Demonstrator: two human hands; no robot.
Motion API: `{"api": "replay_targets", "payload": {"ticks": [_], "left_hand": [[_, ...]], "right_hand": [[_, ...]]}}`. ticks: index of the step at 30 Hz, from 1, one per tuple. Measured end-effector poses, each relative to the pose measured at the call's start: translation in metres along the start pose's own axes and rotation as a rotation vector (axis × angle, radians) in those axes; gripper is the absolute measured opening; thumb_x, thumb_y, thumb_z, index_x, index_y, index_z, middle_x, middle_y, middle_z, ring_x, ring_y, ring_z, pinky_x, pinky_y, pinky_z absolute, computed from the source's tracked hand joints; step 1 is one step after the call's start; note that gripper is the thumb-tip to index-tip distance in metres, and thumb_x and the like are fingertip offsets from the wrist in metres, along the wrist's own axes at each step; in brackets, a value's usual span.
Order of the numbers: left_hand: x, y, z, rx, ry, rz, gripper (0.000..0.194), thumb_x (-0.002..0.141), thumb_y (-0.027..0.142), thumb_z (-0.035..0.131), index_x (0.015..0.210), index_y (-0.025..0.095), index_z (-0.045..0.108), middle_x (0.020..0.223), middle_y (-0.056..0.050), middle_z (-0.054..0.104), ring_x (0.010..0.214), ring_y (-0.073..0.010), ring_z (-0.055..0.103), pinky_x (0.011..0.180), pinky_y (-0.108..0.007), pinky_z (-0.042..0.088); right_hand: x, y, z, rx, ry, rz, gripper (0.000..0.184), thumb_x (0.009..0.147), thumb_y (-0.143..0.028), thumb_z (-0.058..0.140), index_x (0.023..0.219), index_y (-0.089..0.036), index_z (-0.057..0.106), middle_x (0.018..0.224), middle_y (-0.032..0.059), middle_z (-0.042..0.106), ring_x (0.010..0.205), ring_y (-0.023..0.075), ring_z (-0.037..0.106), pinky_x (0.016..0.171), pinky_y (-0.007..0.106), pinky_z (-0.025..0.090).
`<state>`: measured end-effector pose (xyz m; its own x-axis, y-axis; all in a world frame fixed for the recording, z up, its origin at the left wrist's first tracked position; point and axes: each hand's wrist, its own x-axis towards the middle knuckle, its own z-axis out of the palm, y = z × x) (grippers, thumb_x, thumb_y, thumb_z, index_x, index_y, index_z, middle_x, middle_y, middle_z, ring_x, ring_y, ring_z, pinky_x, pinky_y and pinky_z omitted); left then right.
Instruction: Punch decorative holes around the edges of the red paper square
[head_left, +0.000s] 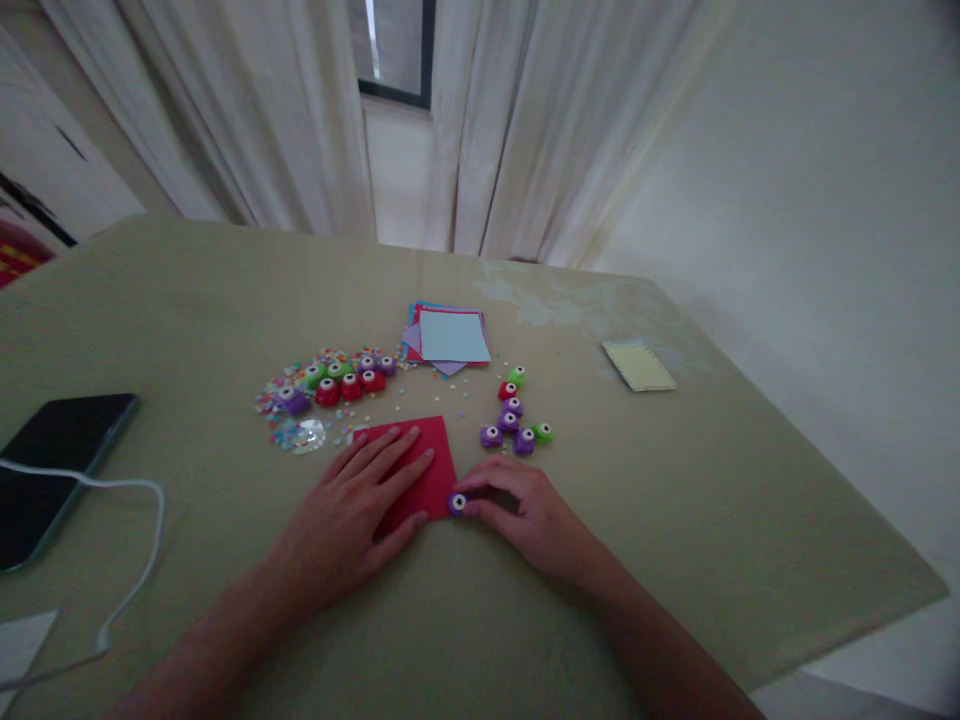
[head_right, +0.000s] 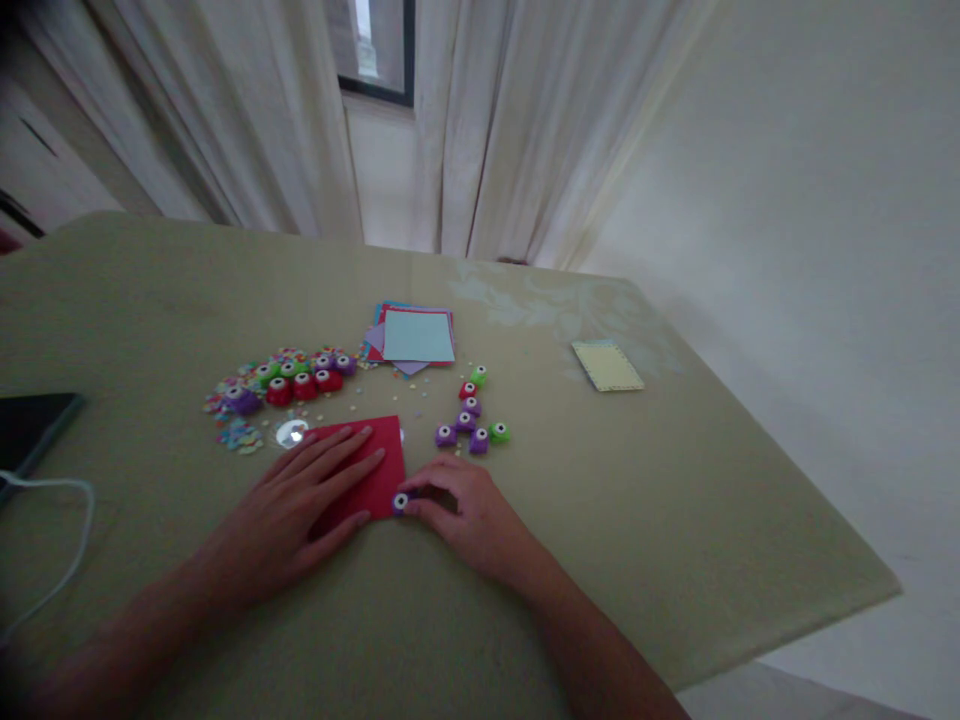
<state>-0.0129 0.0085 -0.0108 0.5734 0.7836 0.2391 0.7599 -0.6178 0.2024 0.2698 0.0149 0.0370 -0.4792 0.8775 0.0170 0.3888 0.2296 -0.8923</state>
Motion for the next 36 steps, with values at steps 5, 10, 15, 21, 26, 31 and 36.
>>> {"api": "replay_targets", "payload": {"ticks": [5,10,15,21,26,31,36], "left_hand": [[0.000,0.001,0.001,0.014,0.010,0.001,0.064,0.109,0.055,0.054,0.169,0.032,0.044,0.177,-0.006,0.041,0.161,-0.0327,0.041,0.128,-0.060,0.037],[0.001,0.001,0.002,0.024,0.026,0.013,0.064,0.109,0.055,0.054,0.169,0.033,0.045,0.176,-0.006,0.042,0.160,-0.0327,0.043,0.128,-0.060,0.038],[0.001,0.000,0.005,-0.004,0.048,0.014,0.064,0.108,0.055,0.056,0.167,0.032,0.048,0.175,-0.006,0.044,0.160,-0.0329,0.043,0.131,-0.059,0.033],[0.001,0.000,0.008,-0.042,0.073,0.009,0.063,0.107,0.054,0.058,0.165,0.031,0.051,0.174,-0.008,0.046,0.159,-0.0342,0.045,0.132,-0.059,0.030],[0.002,0.001,0.008,-0.024,0.080,0.011,0.063,0.107,0.053,0.058,0.166,0.030,0.051,0.173,-0.009,0.047,0.159,-0.0338,0.045,0.131,-0.058,0.031],[0.002,0.001,0.009,-0.029,0.070,-0.006,0.064,0.106,0.053,0.058,0.164,0.029,0.053,0.174,-0.010,0.046,0.159,-0.0349,0.045,0.130,-0.060,0.032],[0.002,0.002,0.009,-0.045,0.083,-0.020,0.063,0.105,0.052,0.060,0.163,0.029,0.054,0.173,-0.010,0.047,0.158,-0.0352,0.045,0.132,-0.061,0.028]], "right_hand": [[0.002,-0.001,-0.003,0.158,0.032,0.229,0.033,0.093,-0.043,0.085,0.116,-0.019,0.079,0.094,0.0019,0.070,0.081,0.0166,0.063,0.072,0.028,0.048],[0.021,-0.004,-0.016,0.155,-0.123,0.400,0.055,0.080,-0.068,0.088,0.083,-0.018,0.065,0.070,-0.0048,0.056,0.064,0.0124,0.048,0.057,0.026,0.033],[0.039,-0.012,-0.024,-0.025,-0.333,0.495,0.063,0.072,-0.075,0.090,0.072,-0.020,0.060,0.060,-0.0084,0.046,0.059,0.0106,0.039,0.054,0.027,0.026],[0.050,-0.016,-0.024,-0.273,-0.467,0.515,0.066,0.078,-0.079,0.082,0.064,-0.020,0.055,0.055,-0.0078,0.043,0.056,0.0109,0.039,0.054,0.029,0.023],[0.057,-0.018,-0.025,-0.339,-0.568,0.560,0.071,0.081,-0.083,0.075,0.059,-0.021,0.050,0.054,-0.0078,0.035,0.054,0.0106,0.033,0.054,0.031,0.019],[0.070,-0.023,-0.028,-0.385,-0.682,0.623,0.073,0.080,-0.088,0.072,0.059,-0.021,0.052,0.054,-0.0071,0.037,0.054,0.0112,0.034,0.054,0.030,0.022],[0.079,-0.030,-0.030,-0.418,-0.740,0.717,0.074,0.077,-0.090,0.074,0.057,-0.022,0.051,0.050,-0.0059,0.041,0.053,0.0126,0.039,0.054,0.030,0.027]]}}
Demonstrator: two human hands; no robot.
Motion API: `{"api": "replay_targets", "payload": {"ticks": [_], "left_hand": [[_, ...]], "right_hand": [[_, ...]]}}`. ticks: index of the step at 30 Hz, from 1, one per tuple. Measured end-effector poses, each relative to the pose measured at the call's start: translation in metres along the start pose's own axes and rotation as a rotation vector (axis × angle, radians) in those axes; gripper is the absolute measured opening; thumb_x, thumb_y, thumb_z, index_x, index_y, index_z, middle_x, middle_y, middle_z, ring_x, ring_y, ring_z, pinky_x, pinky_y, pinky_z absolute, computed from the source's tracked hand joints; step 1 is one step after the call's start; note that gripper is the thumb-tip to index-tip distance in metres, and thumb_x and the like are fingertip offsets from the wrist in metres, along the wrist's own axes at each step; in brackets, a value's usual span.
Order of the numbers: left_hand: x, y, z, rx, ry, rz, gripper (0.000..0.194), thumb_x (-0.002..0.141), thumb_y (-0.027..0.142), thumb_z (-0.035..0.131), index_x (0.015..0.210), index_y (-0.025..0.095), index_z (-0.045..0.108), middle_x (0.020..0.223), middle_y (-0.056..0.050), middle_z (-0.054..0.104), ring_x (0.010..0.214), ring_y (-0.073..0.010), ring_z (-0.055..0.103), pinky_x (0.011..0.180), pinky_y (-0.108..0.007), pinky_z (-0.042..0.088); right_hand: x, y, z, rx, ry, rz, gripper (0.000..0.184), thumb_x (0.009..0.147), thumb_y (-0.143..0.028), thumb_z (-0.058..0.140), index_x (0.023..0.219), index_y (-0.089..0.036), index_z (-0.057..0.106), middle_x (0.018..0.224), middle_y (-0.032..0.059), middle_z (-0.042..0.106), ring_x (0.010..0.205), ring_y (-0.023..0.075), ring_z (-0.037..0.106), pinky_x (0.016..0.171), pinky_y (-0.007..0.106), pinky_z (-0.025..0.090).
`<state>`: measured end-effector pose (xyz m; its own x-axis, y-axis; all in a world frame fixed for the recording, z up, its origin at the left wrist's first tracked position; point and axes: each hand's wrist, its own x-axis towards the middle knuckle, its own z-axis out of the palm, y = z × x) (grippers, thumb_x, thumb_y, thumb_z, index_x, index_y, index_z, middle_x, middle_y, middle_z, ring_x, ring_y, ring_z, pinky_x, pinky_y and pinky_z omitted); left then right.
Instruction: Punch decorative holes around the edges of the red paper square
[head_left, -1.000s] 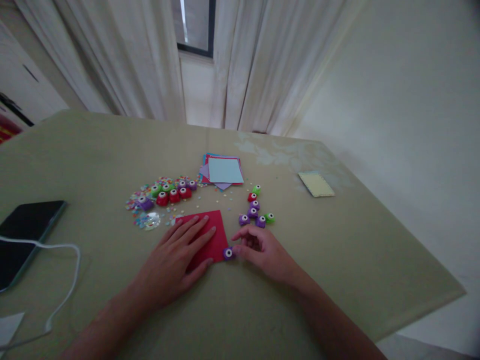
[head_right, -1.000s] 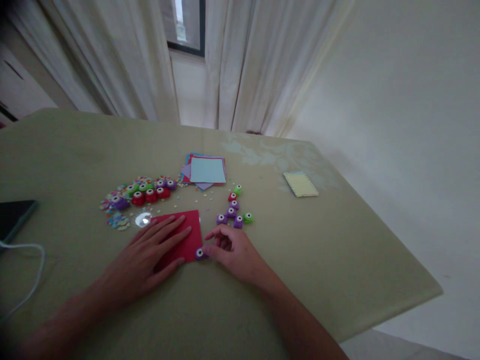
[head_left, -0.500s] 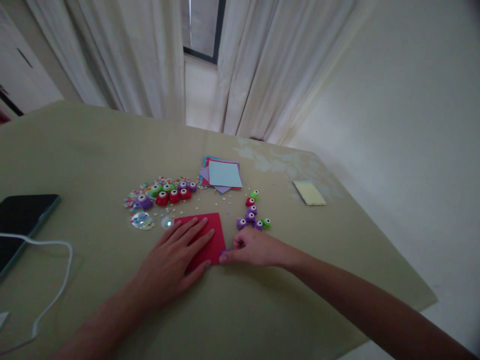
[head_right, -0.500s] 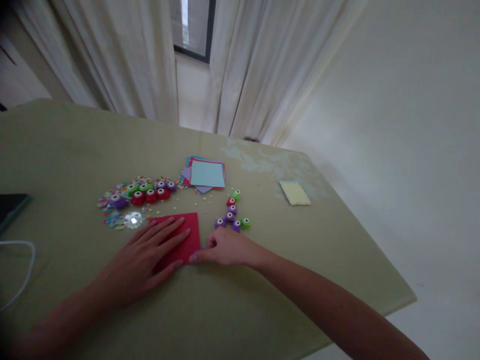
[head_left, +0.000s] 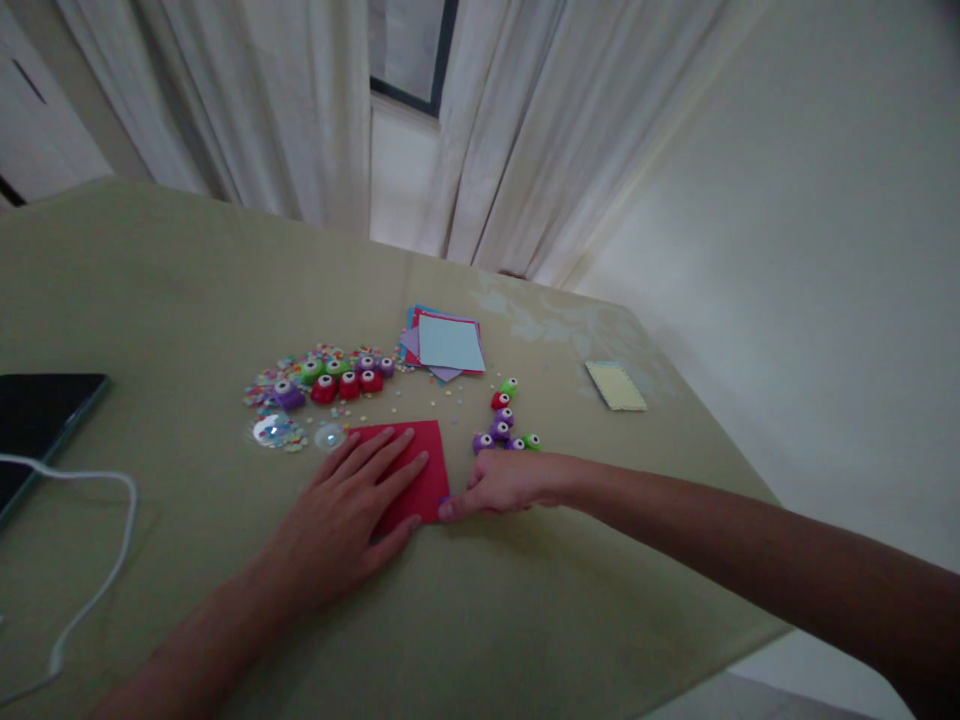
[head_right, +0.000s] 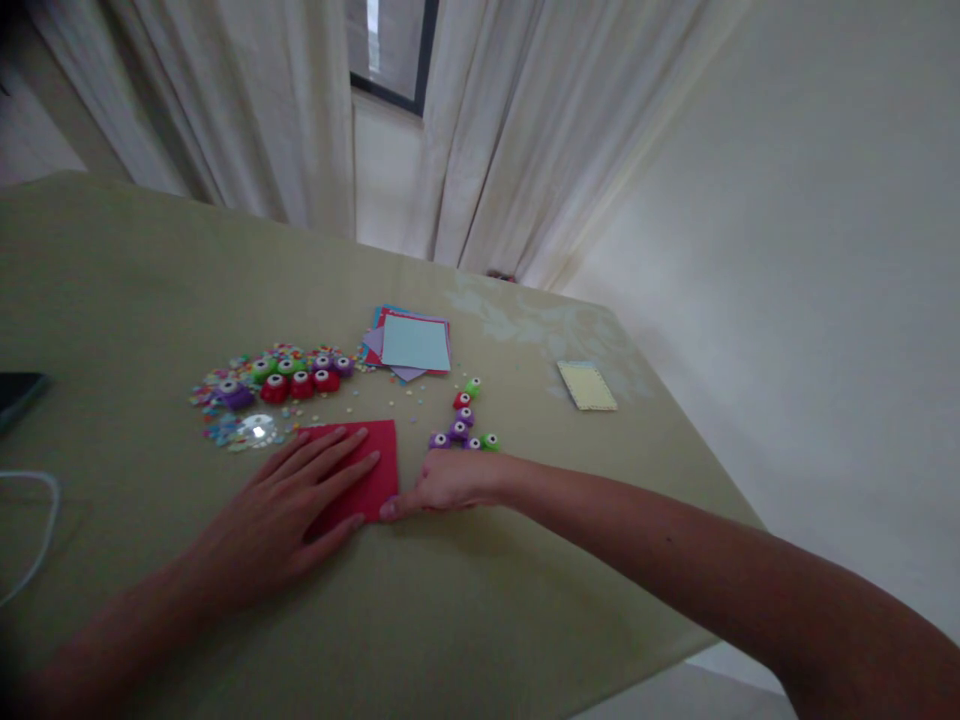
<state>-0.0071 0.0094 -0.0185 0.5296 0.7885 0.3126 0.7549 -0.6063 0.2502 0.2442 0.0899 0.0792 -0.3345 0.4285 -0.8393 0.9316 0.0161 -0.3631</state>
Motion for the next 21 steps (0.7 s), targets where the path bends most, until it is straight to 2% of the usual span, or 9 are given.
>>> {"api": "replay_targets", "payload": {"ticks": [7,11,21], "left_hand": [[0.0009,0.0015,-0.0011,-0.049,-0.006,-0.019,0.062,0.104,0.051,0.060,0.162,0.029,0.056,0.174,-0.010,0.046,0.159,-0.0368,0.043,0.132,-0.063,0.027],[0.0008,0.0020,-0.0008,-0.079,-0.007,-0.024,0.062,0.104,0.050,0.061,0.162,0.029,0.055,0.174,-0.009,0.046,0.160,-0.0372,0.042,0.133,-0.063,0.025],[0.0013,0.0035,-0.0023,-0.073,-0.025,-0.030,0.062,0.104,0.050,0.060,0.161,0.028,0.057,0.172,-0.011,0.048,0.159,-0.0373,0.043,0.131,-0.063,0.028]], "right_hand": [[-0.0006,-0.0048,-0.0020,0.048,-0.067,0.055,0.075,0.075,-0.090,0.076,0.057,-0.023,0.045,0.048,-0.0078,0.037,0.046,0.0106,0.031,0.048,0.030,0.022],[0.0024,-0.0051,-0.0031,0.057,-0.088,0.076,0.075,0.072,-0.089,0.078,0.058,-0.024,0.045,0.049,-0.0077,0.038,0.047,0.0108,0.031,0.047,0.030,0.022],[0.0010,-0.0103,-0.0018,0.013,-0.077,0.035,0.073,0.082,-0.086,0.072,0.057,-0.022,0.046,0.050,-0.0064,0.038,0.051,0.0119,0.032,0.053,0.030,0.024]]}}
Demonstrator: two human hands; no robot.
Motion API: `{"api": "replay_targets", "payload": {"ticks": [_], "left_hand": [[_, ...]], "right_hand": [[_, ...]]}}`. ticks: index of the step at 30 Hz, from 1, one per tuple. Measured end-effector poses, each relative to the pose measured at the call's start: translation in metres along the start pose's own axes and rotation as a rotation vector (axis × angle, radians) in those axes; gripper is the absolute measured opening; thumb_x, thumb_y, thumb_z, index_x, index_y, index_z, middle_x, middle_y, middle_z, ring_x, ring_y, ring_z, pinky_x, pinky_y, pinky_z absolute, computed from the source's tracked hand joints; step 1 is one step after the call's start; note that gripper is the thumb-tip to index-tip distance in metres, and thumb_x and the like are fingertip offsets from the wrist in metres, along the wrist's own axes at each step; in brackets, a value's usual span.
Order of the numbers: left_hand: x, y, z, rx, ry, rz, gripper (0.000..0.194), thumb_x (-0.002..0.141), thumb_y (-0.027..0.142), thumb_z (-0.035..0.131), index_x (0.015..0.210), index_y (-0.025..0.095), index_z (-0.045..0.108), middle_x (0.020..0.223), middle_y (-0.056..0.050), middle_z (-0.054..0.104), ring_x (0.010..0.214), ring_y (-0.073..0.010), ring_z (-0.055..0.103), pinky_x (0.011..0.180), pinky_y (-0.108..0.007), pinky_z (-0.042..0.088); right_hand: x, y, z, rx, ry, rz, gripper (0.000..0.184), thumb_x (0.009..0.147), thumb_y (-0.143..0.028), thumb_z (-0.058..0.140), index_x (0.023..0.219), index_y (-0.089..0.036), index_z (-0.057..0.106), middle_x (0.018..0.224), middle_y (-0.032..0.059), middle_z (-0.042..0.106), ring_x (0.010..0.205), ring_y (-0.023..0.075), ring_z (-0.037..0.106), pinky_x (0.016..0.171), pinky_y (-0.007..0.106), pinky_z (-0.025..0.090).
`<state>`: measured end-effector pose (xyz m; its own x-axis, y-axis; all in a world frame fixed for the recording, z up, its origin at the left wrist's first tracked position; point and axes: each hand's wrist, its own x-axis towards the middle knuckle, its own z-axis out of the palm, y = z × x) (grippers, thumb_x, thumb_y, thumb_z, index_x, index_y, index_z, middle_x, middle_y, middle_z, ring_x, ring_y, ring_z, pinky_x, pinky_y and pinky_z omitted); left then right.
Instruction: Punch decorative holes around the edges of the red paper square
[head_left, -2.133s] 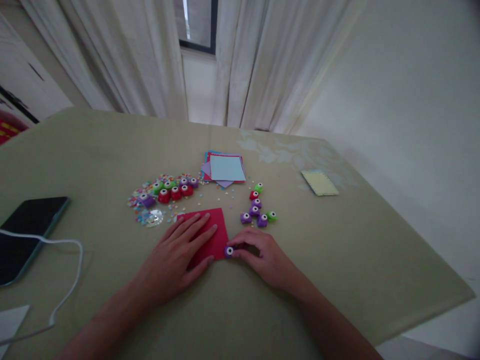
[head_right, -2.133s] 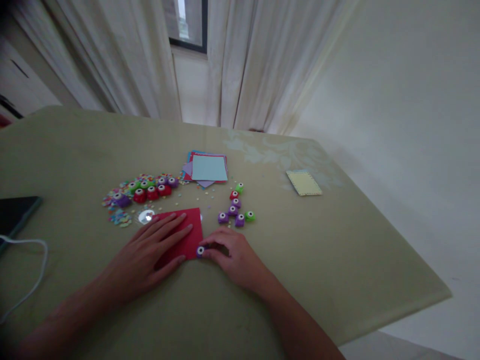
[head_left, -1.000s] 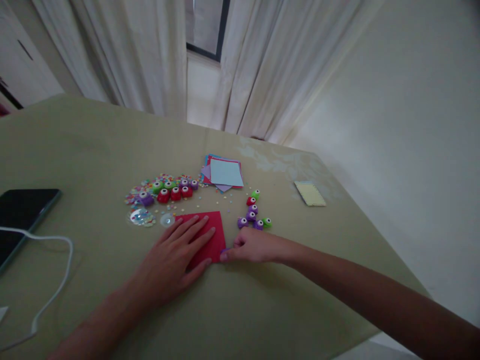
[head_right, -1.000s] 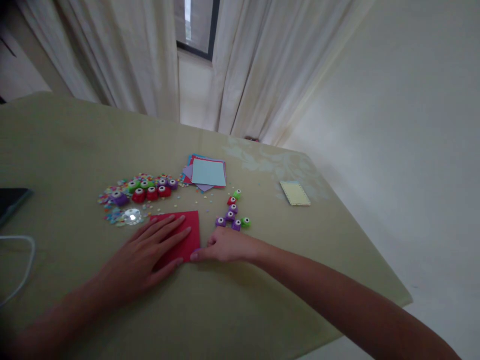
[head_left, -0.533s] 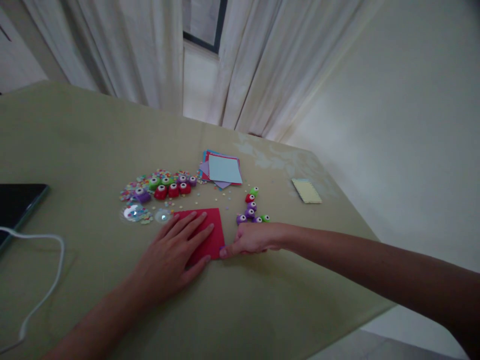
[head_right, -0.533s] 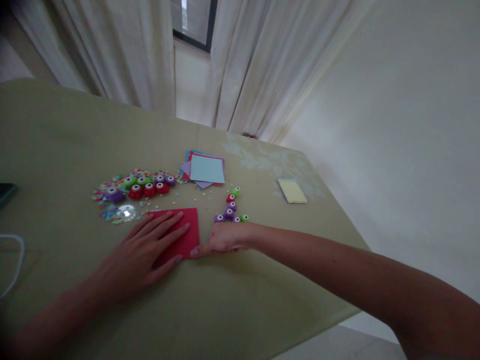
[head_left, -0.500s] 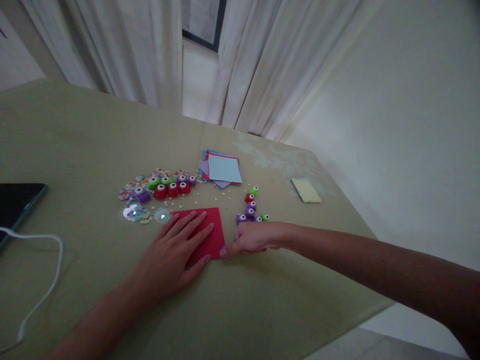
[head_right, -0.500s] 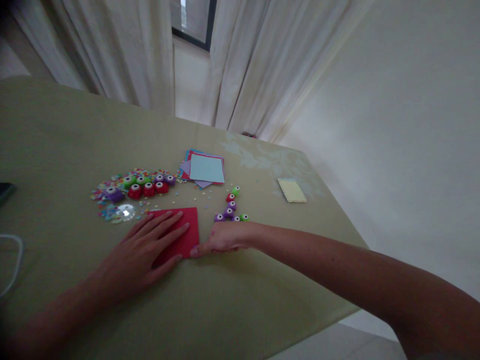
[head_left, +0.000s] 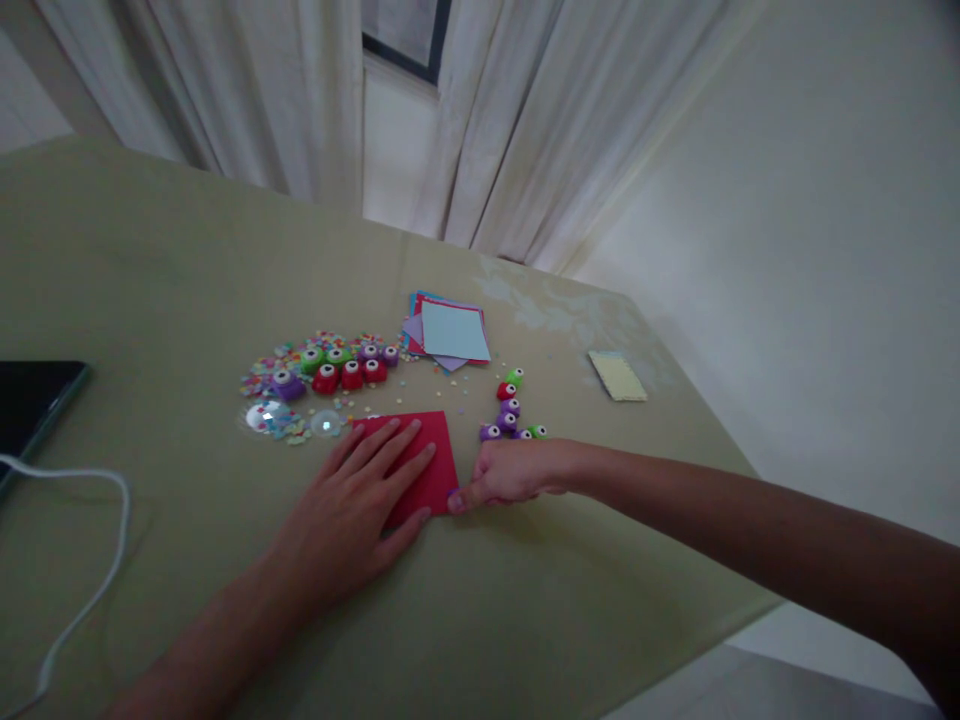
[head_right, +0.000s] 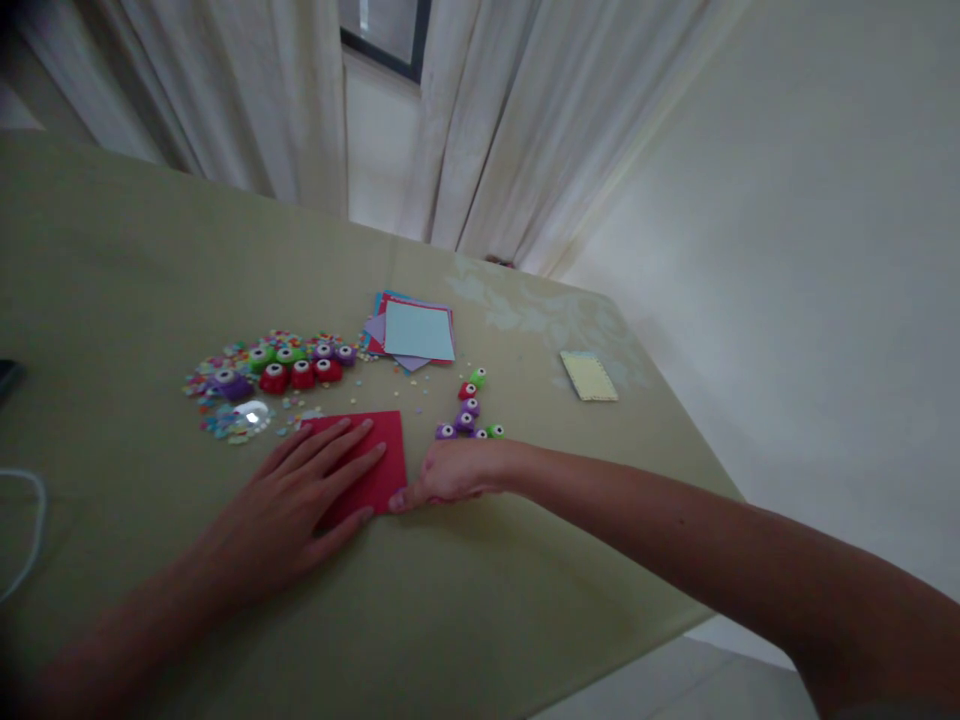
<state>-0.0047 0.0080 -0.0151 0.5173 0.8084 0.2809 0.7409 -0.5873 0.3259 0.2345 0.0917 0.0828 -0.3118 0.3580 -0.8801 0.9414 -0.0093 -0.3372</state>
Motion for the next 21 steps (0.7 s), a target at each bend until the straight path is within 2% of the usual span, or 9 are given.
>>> {"api": "replay_targets", "payload": {"ticks": [8,15,18,21], "left_hand": [[-0.001,-0.002,0.001,0.011,0.013,-0.001,0.063,0.104,0.051,0.060,0.163,0.029,0.054,0.173,-0.009,0.047,0.160,-0.0367,0.043,0.134,-0.061,0.025],[-0.002,-0.006,0.000,0.078,-0.003,0.024,0.064,0.107,0.053,0.057,0.166,0.031,0.049,0.175,-0.007,0.044,0.161,-0.0341,0.042,0.132,-0.060,0.029],[-0.001,-0.006,-0.002,0.090,0.008,0.055,0.065,0.107,0.053,0.057,0.167,0.031,0.048,0.174,-0.007,0.046,0.160,-0.0332,0.043,0.132,-0.058,0.029],[-0.001,-0.005,-0.003,0.089,-0.003,0.045,0.065,0.107,0.054,0.057,0.168,0.033,0.046,0.176,-0.005,0.043,0.161,-0.0329,0.041,0.132,-0.057,0.030]], "right_hand": [[-0.001,0.010,0.011,-0.015,0.118,-0.129,0.075,0.087,-0.086,0.066,0.056,-0.021,0.046,0.052,-0.0068,0.035,0.054,0.0109,0.032,0.055,0.031,0.021],[-0.001,0.024,0.029,0.151,0.235,-0.187,0.071,0.085,-0.084,0.070,0.060,-0.020,0.052,0.055,-0.0070,0.038,0.054,0.0100,0.034,0.053,0.030,0.021],[0.001,0.029,0.039,0.228,0.304,-0.198,0.071,0.083,-0.082,0.073,0.059,-0.020,0.051,0.055,-0.0076,0.035,0.053,0.0096,0.032,0.052,0.031,0.019],[0.004,0.036,0.049,0.282,0.379,-0.280,0.071,0.086,-0.080,0.072,0.058,-0.020,0.049,0.055,-0.0078,0.032,0.054,0.0095,0.030,0.053,0.031,0.020]]}}
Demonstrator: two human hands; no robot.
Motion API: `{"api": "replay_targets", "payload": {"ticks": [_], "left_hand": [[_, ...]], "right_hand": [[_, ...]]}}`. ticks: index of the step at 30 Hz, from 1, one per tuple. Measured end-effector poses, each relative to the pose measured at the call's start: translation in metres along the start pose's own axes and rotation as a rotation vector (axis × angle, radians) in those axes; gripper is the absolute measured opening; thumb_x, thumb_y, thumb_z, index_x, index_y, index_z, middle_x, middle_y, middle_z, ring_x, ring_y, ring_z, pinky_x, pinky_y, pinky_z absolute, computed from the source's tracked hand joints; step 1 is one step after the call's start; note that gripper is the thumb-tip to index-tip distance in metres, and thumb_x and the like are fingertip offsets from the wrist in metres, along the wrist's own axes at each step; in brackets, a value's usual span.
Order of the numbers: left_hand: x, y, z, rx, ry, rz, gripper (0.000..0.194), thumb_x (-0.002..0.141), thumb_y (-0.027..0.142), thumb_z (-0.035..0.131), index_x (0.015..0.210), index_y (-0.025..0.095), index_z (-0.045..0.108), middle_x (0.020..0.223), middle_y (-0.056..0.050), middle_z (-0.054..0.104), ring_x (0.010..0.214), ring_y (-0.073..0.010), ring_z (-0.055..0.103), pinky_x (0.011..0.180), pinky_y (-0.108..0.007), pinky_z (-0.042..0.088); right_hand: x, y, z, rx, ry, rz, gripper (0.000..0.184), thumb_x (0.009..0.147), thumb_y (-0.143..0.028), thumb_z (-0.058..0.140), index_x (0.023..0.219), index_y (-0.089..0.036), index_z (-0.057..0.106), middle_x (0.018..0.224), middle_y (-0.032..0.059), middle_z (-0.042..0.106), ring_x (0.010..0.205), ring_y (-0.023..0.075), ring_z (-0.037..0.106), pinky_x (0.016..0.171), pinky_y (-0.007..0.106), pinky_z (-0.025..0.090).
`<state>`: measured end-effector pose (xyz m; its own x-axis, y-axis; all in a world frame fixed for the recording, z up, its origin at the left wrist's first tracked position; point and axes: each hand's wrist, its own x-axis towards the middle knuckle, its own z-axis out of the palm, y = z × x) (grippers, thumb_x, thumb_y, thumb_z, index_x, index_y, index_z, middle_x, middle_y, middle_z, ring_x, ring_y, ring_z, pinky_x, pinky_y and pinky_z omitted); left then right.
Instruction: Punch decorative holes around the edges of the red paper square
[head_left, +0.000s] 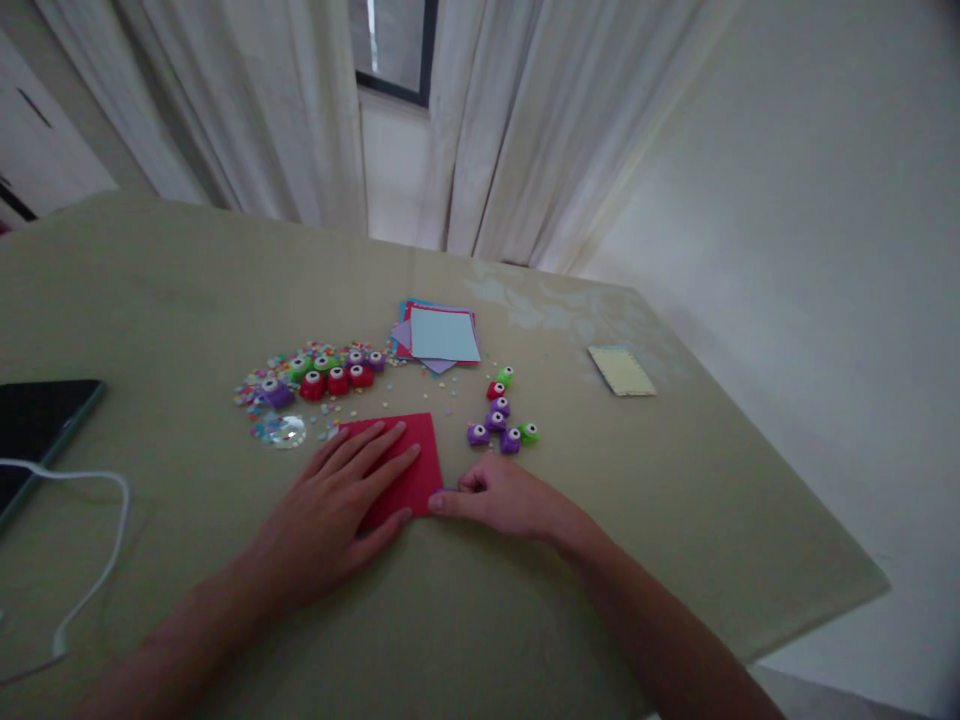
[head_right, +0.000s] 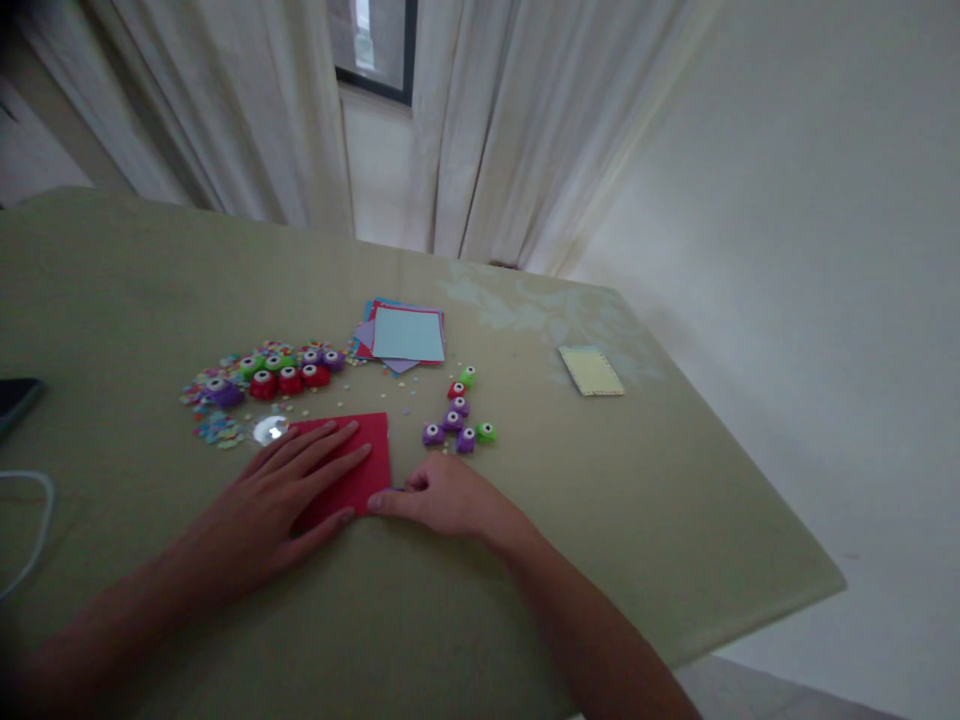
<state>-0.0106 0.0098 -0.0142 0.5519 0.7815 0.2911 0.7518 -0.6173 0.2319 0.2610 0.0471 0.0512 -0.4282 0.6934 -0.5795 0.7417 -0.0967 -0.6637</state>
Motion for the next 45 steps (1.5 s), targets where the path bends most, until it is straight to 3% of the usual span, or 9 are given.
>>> {"api": "replay_targets", "payload": {"ticks": [5,11,16,19,23,26,31,34,45], "left_hand": [[-0.001,0.003,-0.004,0.006,-0.030,-0.033,0.066,0.108,0.053,0.057,0.170,0.035,0.043,0.177,-0.003,0.041,0.162,-0.0323,0.039,0.133,-0.056,0.029],[0.000,0.005,-0.008,-0.007,-0.061,-0.041,0.069,0.107,0.052,0.059,0.171,0.035,0.039,0.179,-0.003,0.037,0.163,-0.0328,0.036,0.134,-0.056,0.026],[0.000,0.005,-0.008,0.004,-0.072,-0.039,0.069,0.107,0.050,0.060,0.171,0.033,0.040,0.180,-0.003,0.035,0.165,-0.0319,0.032,0.135,-0.055,0.022],[0.001,0.006,-0.012,0.008,-0.077,-0.033,0.072,0.107,0.048,0.060,0.172,0.032,0.037,0.180,-0.003,0.035,0.165,-0.0305,0.032,0.136,-0.052,0.019],[0.002,0.010,-0.020,0.007,-0.083,0.042,0.083,0.101,0.032,0.060,0.176,0.026,0.026,0.179,-0.002,0.037,0.165,-0.0257,0.032,0.138,-0.046,0.011],[0.002,0.013,-0.022,0.010,-0.077,0.062,0.087,0.097,0.025,0.059,0.177,0.025,0.025,0.181,-0.001,0.034,0.166,-0.0274,0.028,0.138,-0.047,0.012],[0.000,0.011,-0.016,-0.008,-0.039,-0.009,0.074,0.103,0.055,0.065,0.170,0.034,0.041,0.174,-0.003,0.046,0.154,-0.0343,0.046,0.128,-0.055,0.034],[0.001,0.011,-0.015,-0.024,-0.045,-0.029,0.075,0.102,0.060,0.066,0.169,0.033,0.044,0.170,-0.004,0.051,0.149,-0.0342,0.050,0.124,-0.054,0.039],[0.002,0.015,-0.014,0.004,-0.036,-0.042,0.070,0.101,0.059,0.066,0.163,0.029,0.053,0.164,-0.008,0.057,0.143,-0.0366,0.053,0.119,-0.056,0.042]], "right_hand": [[-0.007,0.011,0.011,0.168,0.165,-0.063,0.057,0.088,-0.068,0.080,0.070,-0.020,0.056,0.061,-0.0074,0.044,0.059,0.0106,0.038,0.054,0.029,0.024],[-0.020,0.011,0.017,0.179,0.277,-0.145,0.025,0.095,-0.040,0.080,0.108,-0.020,0.071,0.068,-0.0073,0.052,0.063,0.0126,0.048,0.056,0.026,0.032],[-0.024,0.011,0.012,0.140,0.296,-0.199,0.010,0.102,-0.030,0.072,0.106,-0.022,0.077,0.072,-0.0046,0.061,0.066,0.0135,0.055,0.060,0.026,0.037],[-0.022,0.011,0.013,0.092,0.353,-0.265,0.011,0.105,-0.027,0.069,0.107,-0.022,0.078,0.081,-0.0014,0.072,0.074,0.0159,0.064,0.070,0.028,0.045],[-0.019,0.013,0.018,-0.021,0.423,-0.410,0.019,0.108,-0.019,0.061,0.116,-0.021,0.079,0.111,0.0054,0.080,0.102,0.0215,0.071,0.094,0.034,0.050],[-0.020,0.014,0.020,-0.087,0.422,-0.429,0.025,0.107,-0.014,0.060,0.120,-0.022,0.079,0.108,0.0062,0.078,0.099,0.0212,0.071,0.092,0.034,0.053],[-0.022,0.014,0.020,-0.243,0.443,-0.390,0.030,0.098,-0.020,0.078,0.127,-0.021,0.077,0.112,0.0072,0.071,0.099,0.0236,0.070,0.090,0.036,0.057],[-0.020,0.017,0.019,-0.322,0.462,-0.394,0.030,0.098,-0.016,0.077,0.127,-0.021,0.076,0.114,0.0075,0.070,0.101,0.0239,0.071,0.091,0.036,0.058],[0.013,0.047,0.008,-0.458,1.026,-0.315,0.018,0.101,-0.024,0.072,0.118,-0.020,0.072,0.100,0.0083,0.070,0.091,0.0270,0.068,0.082,0.038,0.055]]}}
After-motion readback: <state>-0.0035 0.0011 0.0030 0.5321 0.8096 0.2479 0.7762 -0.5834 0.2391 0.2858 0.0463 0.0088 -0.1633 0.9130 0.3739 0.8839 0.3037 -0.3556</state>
